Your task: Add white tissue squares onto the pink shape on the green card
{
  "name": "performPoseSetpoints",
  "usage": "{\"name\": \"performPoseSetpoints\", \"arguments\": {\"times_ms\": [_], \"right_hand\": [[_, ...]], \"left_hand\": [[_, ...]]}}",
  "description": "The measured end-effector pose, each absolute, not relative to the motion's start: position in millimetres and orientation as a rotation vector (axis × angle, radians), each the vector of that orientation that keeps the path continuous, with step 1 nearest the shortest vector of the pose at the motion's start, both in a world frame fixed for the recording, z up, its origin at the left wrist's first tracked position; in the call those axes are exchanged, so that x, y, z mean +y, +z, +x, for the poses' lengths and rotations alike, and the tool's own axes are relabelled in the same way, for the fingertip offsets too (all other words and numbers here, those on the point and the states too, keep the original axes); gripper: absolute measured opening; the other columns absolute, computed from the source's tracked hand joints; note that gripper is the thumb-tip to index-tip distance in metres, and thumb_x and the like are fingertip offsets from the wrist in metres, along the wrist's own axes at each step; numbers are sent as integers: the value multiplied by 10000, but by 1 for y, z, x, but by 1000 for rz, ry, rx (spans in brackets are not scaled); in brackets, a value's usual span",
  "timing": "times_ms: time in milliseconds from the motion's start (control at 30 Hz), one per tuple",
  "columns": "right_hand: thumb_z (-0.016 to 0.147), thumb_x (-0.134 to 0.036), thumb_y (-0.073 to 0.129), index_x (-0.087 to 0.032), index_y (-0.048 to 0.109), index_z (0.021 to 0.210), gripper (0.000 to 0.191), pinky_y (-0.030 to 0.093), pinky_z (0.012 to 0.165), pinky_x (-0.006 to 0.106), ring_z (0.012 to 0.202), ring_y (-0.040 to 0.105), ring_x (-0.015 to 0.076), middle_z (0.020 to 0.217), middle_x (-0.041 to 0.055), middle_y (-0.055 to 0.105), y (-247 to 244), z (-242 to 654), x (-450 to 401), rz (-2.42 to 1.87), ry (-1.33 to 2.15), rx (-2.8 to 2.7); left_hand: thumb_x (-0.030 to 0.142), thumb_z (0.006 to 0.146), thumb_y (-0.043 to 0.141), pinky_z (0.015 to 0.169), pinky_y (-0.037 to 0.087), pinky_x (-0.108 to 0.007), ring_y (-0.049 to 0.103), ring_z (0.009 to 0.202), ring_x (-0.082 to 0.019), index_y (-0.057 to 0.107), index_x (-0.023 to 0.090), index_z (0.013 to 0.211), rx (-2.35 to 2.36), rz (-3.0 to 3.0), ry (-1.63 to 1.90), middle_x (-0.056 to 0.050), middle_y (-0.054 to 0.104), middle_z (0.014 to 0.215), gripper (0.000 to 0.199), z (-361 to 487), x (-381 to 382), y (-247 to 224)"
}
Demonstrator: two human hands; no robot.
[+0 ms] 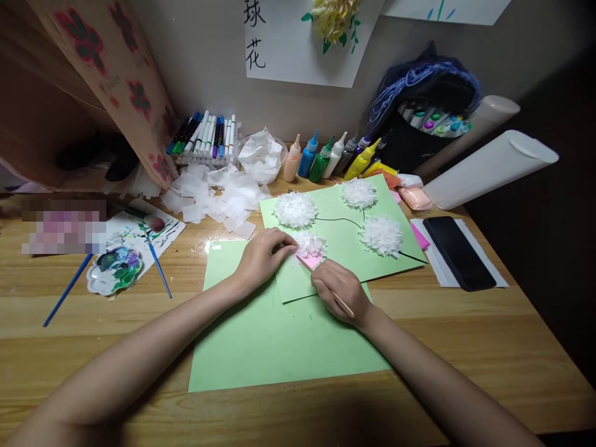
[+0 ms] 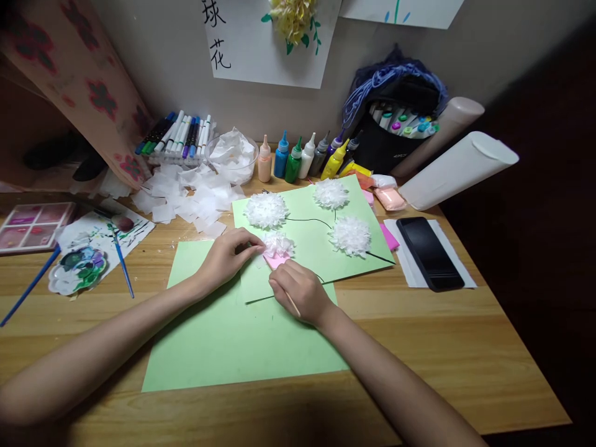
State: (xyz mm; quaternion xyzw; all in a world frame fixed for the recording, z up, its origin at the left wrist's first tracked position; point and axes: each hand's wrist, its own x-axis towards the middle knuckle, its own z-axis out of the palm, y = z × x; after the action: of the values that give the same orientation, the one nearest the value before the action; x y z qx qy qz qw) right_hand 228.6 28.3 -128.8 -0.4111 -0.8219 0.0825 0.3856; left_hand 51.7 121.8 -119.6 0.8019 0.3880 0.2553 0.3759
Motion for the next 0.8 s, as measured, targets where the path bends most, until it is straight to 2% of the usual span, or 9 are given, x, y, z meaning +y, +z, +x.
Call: {"name": "performPoseSetpoints", "arguments": {"times_ms": [233,400,800], "right_hand": [[920,-119,350,-215,475,786,207,380,562,304,579,431,171,616,19,491,-126,231,28,-1038,228,-2033],[926,-133,353,-220,487,784,213,389,573,309,579,457,175,618,21,510,-126,232,28,-1101,234,-2013],[923,-142,352,-219,493,740,243,356,521,308,532,437,162,578,13,495,-127,236,26,-1046,241,-2018]], "left_hand": [[243,891,519,799,412,-336,539,856,-181,642,188,857,790,2185,529,-44,651,874,139,37,135,-118],[304,913,497,824,398,-341,537,861,-176,651,210,890,671,2224,435,-29,659,882,183,39,137,-114],[323,908,517,798,401,-322,538,853,-174,670,198,895,677,2232,480,-37,665,877,198,42,136,-117]]}}
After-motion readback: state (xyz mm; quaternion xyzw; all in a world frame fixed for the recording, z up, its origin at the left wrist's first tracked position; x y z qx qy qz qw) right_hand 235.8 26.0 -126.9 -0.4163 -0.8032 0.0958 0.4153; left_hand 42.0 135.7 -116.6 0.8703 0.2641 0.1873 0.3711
